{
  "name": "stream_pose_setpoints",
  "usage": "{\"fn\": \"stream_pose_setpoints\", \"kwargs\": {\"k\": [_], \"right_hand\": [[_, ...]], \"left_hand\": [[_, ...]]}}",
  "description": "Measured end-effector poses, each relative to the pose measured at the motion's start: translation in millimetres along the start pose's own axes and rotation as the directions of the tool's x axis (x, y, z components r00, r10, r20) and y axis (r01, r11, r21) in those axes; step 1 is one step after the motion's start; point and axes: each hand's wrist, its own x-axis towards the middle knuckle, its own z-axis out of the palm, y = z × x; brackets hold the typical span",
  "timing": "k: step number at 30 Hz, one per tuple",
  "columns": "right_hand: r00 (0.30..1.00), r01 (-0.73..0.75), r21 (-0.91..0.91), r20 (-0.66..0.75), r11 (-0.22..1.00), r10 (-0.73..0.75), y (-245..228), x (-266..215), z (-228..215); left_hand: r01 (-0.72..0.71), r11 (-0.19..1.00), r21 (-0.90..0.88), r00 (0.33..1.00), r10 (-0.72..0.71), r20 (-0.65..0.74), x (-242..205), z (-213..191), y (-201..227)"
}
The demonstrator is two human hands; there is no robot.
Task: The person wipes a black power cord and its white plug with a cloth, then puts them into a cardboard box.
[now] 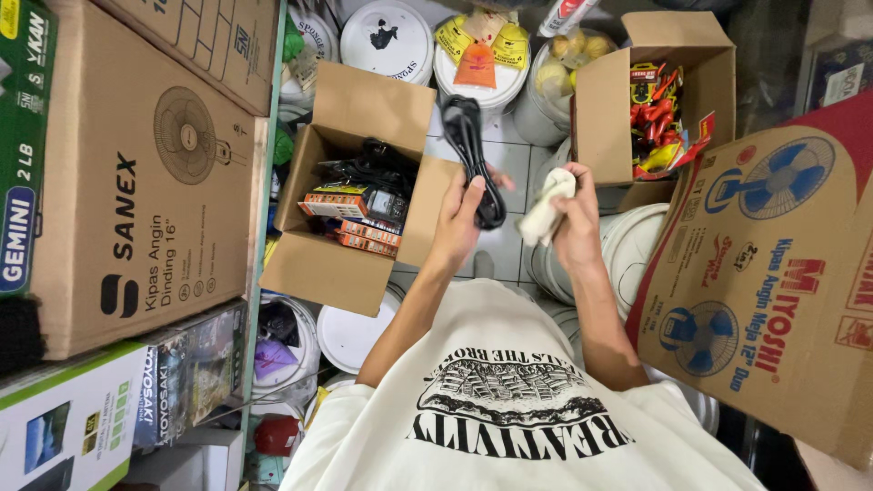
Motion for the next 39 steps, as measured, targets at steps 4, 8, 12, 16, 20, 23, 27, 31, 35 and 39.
{"fn": "stream_pose_setpoints", "kwargs": {"k": [4, 8, 12, 16, 20, 23, 27, 31, 35, 39], "right_hand": [[0.978, 0.199, -0.325, 0.01, 0.925, -0.207, -6.3, -5.6, 16.8], [0.81, 0.55, -0.718, 0.334, 0.427, -0.482, -13.5, -9.5, 57.3], [0.756, 0.579, -0.788, 0.422, 0.209, -0.501, -15.8, -7.6, 81.1], [0.822, 0.516, -0.784, 0.339, 0.346, -0.457, -9.5, -3.5, 81.5], [0.813, 0.526, -0.781, 0.344, 0.337, -0.47, 1.8, -1.1, 74.1], [0.806, 0.526, -0.788, 0.342, 0.32, -0.482, 18.0, 0.5, 64.5], [0.918, 0.285, -0.632, -0.036, 0.721, -0.394, 47.1, 5.7, 46.2], [0.967, 0.066, -0.037, -0.243, 0.997, -0.073, 40.3, 19.9, 27.5], [0.998, -0.036, 0.232, 0.055, 0.972, 0.024, 16.7, 8.1, 37.0], [0.896, 0.431, -0.429, 0.308, 0.793, -0.32, 12.2, -12.1, 62.9]], "left_hand": [[-0.107, 0.988, -0.113, 0.992, 0.099, -0.074, 6.8, -1.8, -18.6], [-0.009, 0.997, -0.079, 0.987, -0.004, -0.163, 3.4, -6.3, -32.1], [-0.069, 0.99, -0.124, 0.984, 0.047, -0.173, -0.4, -13.8, -38.8], [-0.071, 0.994, -0.085, 0.981, 0.054, -0.186, 0.0, -17.2, -39.2], [-0.03, 0.974, -0.223, 0.978, -0.017, -0.207, -4.7, -11.9, -32.2], [-0.062, 0.969, -0.241, 0.967, -0.002, -0.254, -2.1, -7.5, -30.3], [-0.064, 0.953, -0.295, 0.982, 0.007, -0.191, -3.1, -5.7, -25.4], [-0.088, 0.91, -0.406, 0.99, 0.033, -0.14, 0.6, -1.4, -16.7], [-0.12, 0.875, -0.47, 0.992, 0.089, -0.088, 5.8, 6.5, -10.5], [0.048, 0.966, -0.254, 0.937, -0.132, -0.324, 10.5, 13.8, -11.8]]}}
